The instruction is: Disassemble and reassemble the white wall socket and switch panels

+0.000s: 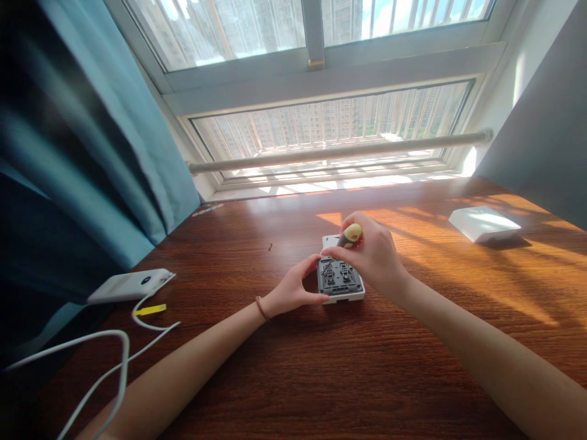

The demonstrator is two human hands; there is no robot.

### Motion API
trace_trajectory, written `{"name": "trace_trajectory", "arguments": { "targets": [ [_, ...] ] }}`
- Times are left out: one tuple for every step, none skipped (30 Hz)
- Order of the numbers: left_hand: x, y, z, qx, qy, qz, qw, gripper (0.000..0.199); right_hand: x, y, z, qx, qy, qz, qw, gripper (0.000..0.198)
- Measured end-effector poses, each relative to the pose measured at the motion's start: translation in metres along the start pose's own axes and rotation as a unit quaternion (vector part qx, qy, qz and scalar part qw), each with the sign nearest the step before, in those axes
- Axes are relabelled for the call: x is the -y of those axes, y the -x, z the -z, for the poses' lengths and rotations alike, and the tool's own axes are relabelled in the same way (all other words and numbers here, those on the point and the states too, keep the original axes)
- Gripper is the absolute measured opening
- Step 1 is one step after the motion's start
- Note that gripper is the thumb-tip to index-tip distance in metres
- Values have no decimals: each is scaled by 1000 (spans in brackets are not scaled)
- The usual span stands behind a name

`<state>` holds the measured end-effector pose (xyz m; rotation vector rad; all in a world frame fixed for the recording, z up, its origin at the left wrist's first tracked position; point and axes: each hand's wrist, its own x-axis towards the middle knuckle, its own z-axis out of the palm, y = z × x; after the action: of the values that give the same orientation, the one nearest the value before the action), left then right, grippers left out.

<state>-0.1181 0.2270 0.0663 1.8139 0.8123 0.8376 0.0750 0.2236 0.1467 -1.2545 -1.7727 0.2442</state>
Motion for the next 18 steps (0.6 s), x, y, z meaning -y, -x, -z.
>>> {"name": "trace_trajectory", "arguments": {
  "targets": [
    [0,0,0,0,1,-1,1000,71,-1,-1,1,-15,10,-1,1000,40],
    [0,0,0,0,2,-3,1000,71,-2,-1,1,-26,16,-1,1000,43],
    [0,0,0,-2,4,-5,1000,71,-3,-2,2,-32,14,2,999,45],
    [0,0,0,-2,6,-7,1000,71,-3,-3,3,-25,5,11,1000,43],
    [-1,0,-1,-2,9,-9,1000,72,-3,-3,5,0,-15,26,1000,39],
    [-1,0,-1,0,13,-11,1000,72,-3,-3,6,39,-43,45,997,33],
    [-1,0,-1,2,16,-11,1000,72,-2,-3,8,85,-74,66,991,28],
    [-1,-1,-1,3,17,-11,1000,72,0,-3,10,125,-102,86,983,25],
    [-1,-1,-1,2,15,-10,1000,73,2,-2,11,155,-120,105,975,23],
    [-2,0,-1,-2,12,-8,1000,73,5,-2,12,171,-127,123,969,22],
    [-2,0,-1,-5,6,-7,1000,73,7,-1,12,172,-124,139,967,19],
    [-2,0,0,-7,1,-5,1000,72,8,0,12,160,-113,149,969,16],
    [-2,0,0,-7,-3,-5,1000,71,9,1,11,139,-99,151,974,14],
    [-2,0,0,-5,-6,-5,1000,70,9,2,10,111,-89,142,980,15],
    [-2,0,0,-4,-6,-5,1000,70,9,2,9,81,-88,123,985,19],
    [-2,0,-1,-4,-3,-6,1000,70,8,3,8,53,-101,97,989,23],
    [-2,0,-1,-5,0,-6,1000,72,7,2,7,35,-124,72,989,28],
    [-2,0,-1,-7,4,-8,1000,73,6,2,7,32,-156,52,986,32]
  ]
}}
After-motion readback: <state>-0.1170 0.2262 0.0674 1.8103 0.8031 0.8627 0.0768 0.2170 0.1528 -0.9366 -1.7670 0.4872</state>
